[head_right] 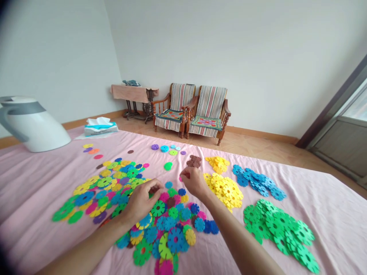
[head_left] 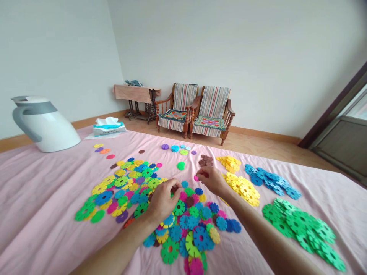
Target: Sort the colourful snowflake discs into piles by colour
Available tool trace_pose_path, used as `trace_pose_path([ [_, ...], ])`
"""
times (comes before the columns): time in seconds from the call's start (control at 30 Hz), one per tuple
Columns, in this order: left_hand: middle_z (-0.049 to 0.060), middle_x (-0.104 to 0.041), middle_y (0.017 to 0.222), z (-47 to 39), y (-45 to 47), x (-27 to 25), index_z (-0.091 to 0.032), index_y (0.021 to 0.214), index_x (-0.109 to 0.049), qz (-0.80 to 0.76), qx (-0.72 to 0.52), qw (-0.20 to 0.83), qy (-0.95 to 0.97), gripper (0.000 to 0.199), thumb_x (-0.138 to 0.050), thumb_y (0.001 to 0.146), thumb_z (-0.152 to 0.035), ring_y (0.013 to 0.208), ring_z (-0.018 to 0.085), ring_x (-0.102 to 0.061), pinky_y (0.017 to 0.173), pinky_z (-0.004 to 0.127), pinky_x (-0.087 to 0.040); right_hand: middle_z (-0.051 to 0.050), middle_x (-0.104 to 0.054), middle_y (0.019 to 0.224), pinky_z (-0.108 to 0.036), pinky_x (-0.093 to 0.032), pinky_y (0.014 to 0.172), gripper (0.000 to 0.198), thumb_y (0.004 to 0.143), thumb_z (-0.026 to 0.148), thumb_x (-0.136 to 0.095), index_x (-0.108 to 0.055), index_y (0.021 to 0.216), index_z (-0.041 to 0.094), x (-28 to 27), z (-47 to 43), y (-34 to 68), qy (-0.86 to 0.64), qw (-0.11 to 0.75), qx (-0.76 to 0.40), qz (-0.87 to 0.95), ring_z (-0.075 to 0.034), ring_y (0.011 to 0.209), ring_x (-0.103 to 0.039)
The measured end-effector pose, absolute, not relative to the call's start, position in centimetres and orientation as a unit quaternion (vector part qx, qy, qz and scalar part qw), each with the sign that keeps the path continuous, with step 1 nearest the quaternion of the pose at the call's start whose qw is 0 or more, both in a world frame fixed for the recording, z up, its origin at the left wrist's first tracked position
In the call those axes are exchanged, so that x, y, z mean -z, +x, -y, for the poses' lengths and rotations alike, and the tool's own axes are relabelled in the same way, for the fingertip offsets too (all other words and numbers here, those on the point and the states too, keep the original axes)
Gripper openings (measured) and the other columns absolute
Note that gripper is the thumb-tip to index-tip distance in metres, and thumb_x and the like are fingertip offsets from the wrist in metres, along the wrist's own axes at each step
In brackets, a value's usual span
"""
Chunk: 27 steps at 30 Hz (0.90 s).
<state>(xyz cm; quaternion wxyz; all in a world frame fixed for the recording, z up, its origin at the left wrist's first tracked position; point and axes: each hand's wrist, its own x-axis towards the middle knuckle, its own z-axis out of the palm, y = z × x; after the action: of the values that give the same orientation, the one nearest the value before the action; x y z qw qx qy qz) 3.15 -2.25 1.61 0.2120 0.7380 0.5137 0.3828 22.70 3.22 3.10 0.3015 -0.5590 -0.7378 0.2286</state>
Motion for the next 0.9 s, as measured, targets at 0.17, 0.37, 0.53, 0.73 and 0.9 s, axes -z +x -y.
trace_pose_path([
  [0.17, 0.001, -0.065, 0.069, 2.2, 3.2, -1.6, -0.019, 0.073, -0.060, -0.522, -0.375, 0.206, 0.738, 0.012, -0.051, 0.081, -0.022, 0.067, 0.016, -0.062, 0.065, 0.025, -0.046, 0.000, -0.067, 0.071, -0.022, -0.042, 0.059, 0.019, 0.072, 0.011, -0.054, -0.071, 0.077, 0.020, -3.7, 3.1, 25.6, -0.472, 0.243, -0.264, 0.806, -0.013, 0.065, -0.058],
  [0.37, 0.000, -0.065, 0.069, 2.0, 3.1, -1.2, -0.019, 0.075, -0.059, -0.521, -0.378, 0.204, 0.738, 0.011, -0.051, 0.081, -0.022, 0.066, 0.016, -0.062, 0.065, 0.025, -0.046, -0.005, -0.064, 0.089, -0.032, -0.043, 0.077, 0.028, 0.075, 0.008, -0.055, -0.068, 0.096, 0.021, -3.1, 6.3, 25.6, -0.438, 0.219, -0.176, 0.854, -0.019, 0.086, -0.056],
  [0.53, 0.000, -0.065, 0.069, 1.9, 3.0, -1.0, -0.020, 0.076, -0.059, -0.520, -0.376, 0.202, 0.739, 0.010, -0.051, 0.081, -0.023, 0.067, 0.016, -0.063, 0.065, 0.024, -0.045, -0.005, -0.063, 0.082, -0.030, -0.043, 0.074, 0.022, 0.085, 0.012, -0.049, -0.070, 0.084, 0.020, -3.0, 6.4, 25.8, -0.451, 0.245, -0.182, 0.839, -0.018, 0.082, -0.057],
  [0.73, 0.000, -0.066, 0.069, 1.9, 2.9, -0.8, -0.020, 0.076, -0.059, -0.521, -0.374, 0.197, 0.741, 0.011, -0.051, 0.082, -0.024, 0.067, 0.016, -0.062, 0.065, 0.024, -0.045, 0.002, -0.064, 0.071, -0.022, -0.041, 0.058, 0.020, 0.083, 0.019, -0.051, -0.067, 0.094, 0.022, -3.4, 6.1, 27.5, -0.483, 0.255, -0.294, 0.784, -0.012, 0.063, -0.056],
  [0.9, 0.000, -0.066, 0.071, 1.8, 2.9, -0.7, -0.020, 0.077, -0.060, -0.516, -0.377, 0.194, 0.744, 0.012, -0.051, 0.082, -0.025, 0.069, 0.016, -0.063, 0.066, 0.024, -0.046, 0.005, -0.053, 0.057, -0.020, -0.032, 0.049, 0.015, 0.080, 0.016, -0.049, -0.062, 0.074, 0.018, -3.3, 6.2, 27.5, -0.492, 0.238, -0.305, 0.780, -0.008, 0.053, -0.046],
])
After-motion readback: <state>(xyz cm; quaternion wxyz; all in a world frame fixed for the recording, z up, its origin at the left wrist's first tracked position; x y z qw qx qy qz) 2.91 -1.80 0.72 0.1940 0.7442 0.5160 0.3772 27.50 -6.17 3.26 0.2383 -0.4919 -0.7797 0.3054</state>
